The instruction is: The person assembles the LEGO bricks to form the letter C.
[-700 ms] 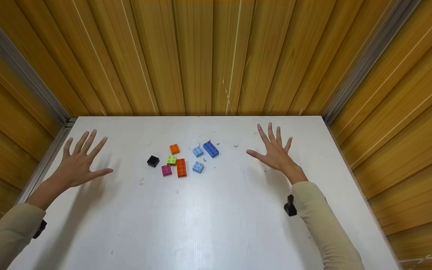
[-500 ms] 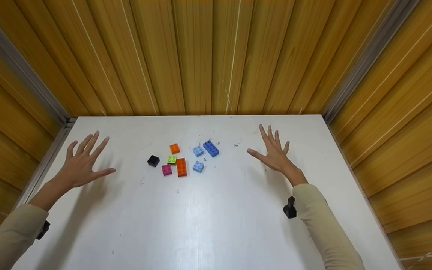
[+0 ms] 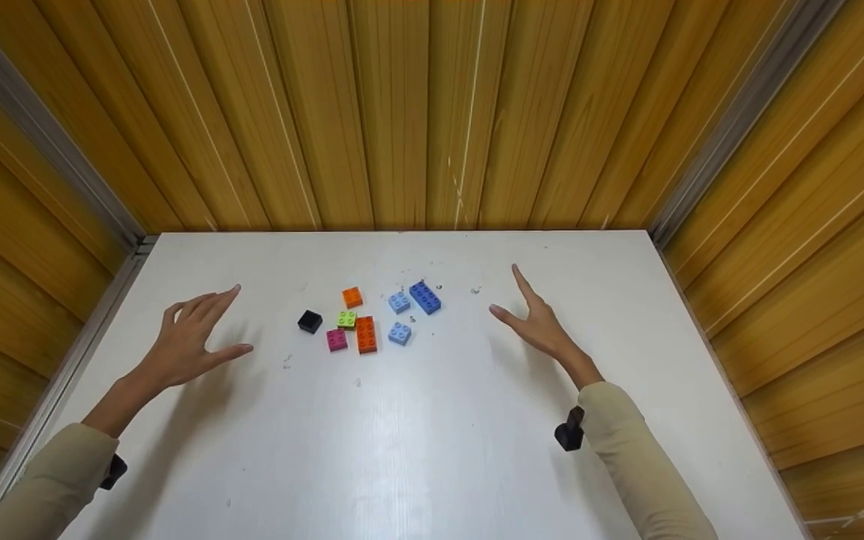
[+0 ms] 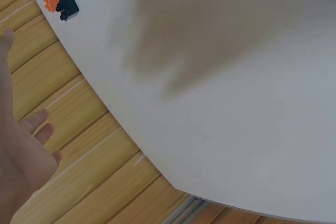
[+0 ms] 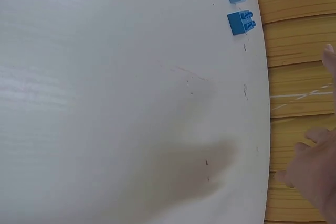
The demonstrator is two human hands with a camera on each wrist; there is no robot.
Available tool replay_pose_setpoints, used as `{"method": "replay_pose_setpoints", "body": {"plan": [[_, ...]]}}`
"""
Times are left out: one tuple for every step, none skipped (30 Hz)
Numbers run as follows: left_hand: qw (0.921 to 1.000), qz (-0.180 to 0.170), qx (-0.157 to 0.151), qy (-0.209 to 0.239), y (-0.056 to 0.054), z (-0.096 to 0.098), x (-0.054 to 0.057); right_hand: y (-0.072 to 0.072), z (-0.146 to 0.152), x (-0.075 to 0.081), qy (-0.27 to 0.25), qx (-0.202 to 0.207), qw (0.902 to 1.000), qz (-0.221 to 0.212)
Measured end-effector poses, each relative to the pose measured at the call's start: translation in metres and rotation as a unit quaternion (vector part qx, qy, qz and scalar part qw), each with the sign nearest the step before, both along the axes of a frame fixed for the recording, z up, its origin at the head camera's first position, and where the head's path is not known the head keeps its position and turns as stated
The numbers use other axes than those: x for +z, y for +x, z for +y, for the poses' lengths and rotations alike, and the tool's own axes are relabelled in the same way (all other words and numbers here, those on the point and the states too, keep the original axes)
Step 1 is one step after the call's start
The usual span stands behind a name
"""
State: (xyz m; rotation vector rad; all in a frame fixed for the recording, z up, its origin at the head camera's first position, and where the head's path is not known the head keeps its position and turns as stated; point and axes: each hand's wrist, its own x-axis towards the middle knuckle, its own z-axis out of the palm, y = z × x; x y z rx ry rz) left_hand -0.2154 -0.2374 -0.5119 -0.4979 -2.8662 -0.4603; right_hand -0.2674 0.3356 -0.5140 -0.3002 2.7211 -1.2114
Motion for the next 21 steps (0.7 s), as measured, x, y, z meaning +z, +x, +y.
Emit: {"method": "replay_pose_setpoints", "body": {"plan": [[1.0, 0.003, -0.002, 0.005, 0.001, 0.003, -0.001, 0.001, -0.002, -0.002, -0.006, 0.004, 1.0, -0.002], [0.9999, 0.005, -0.004, 0.01, 0.003, 0.006, -0.002, 0.002, -0.005, -0.003, -0.011, 0.008, 0.9999, -0.004], [0.9998, 0.007, -0.007, 0.017, 0.004, 0.009, -0.004, 0.003, -0.007, -0.005, -0.016, 0.014, 0.9998, -0.006], [0.9996, 0.006, -0.008, 0.026, 0.005, 0.012, -0.005, 0.004, -0.01, -0.007, -0.02, 0.019, 0.9996, -0.007], [0.9993, 0.002, -0.009, 0.036, 0.007, 0.015, -0.007, 0.005, -0.012, -0.009, -0.026, 0.027, 0.9993, -0.006], [0.9987, -0.004, -0.008, 0.05, 0.008, 0.019, -0.008, 0.006, -0.015, -0.011, -0.033, 0.032, 0.9989, -0.005], [0.9978, -0.014, -0.008, 0.064, 0.01, 0.022, -0.009, 0.007, -0.017, -0.013, -0.038, 0.039, 0.9985, -0.004], [0.9965, -0.025, -0.006, 0.079, 0.011, 0.025, -0.01, 0.008, -0.019, -0.015, -0.045, 0.043, 0.9981, -0.003], [0.9946, -0.039, -0.004, 0.096, 0.012, 0.028, -0.01, 0.008, -0.021, -0.017, -0.054, 0.047, 0.9974, -0.002], [0.9924, -0.054, -0.001, 0.111, 0.014, 0.031, -0.011, 0.008, -0.023, -0.019, -0.064, 0.05, 0.9967, -0.001], [0.9897, -0.068, 0.001, 0.126, 0.015, 0.034, -0.011, 0.009, -0.025, -0.021, -0.072, 0.053, 0.996, 0.001], [0.9866, -0.082, 0.004, 0.141, 0.016, 0.037, -0.012, 0.009, -0.027, -0.023, -0.08, 0.055, 0.9953, 0.002], [0.9839, -0.096, 0.005, 0.151, 0.016, 0.04, -0.013, 0.009, -0.029, -0.025, -0.088, 0.058, 0.9944, 0.002], [0.9811, -0.107, 0.006, 0.161, 0.017, 0.043, -0.013, 0.009, -0.032, -0.027, -0.095, 0.06, 0.9936, 0.002], [0.9784, -0.118, 0.006, 0.17, 0.018, 0.046, -0.014, 0.008, -0.034, -0.028, -0.102, 0.062, 0.9929, 0.002], [0.976, -0.126, 0.005, 0.178, 0.018, 0.048, -0.015, 0.008, -0.037, -0.03, -0.105, 0.065, 0.9924, 0.002], [0.9736, -0.133, 0.005, 0.185, 0.019, 0.051, -0.017, 0.008, -0.039, -0.031, -0.107, 0.068, 0.9919, 0.002], [0.9713, -0.139, 0.005, 0.193, 0.019, 0.053, -0.018, 0.008, -0.042, -0.032, -0.109, 0.072, 0.9914, 0.001], [0.969, -0.145, 0.005, 0.2, 0.02, 0.055, -0.02, 0.007, -0.044, -0.032, -0.111, 0.074, 0.9911, 0.001], [0.9665, -0.151, 0.004, 0.208, 0.02, 0.058, -0.021, 0.007, -0.047, -0.033, -0.111, 0.076, 0.9909, 0.001], [0.964, -0.154, 0.002, 0.216, 0.02, 0.06, -0.023, 0.007, -0.05, -0.033, -0.112, 0.077, 0.9907, 0.001]]}}
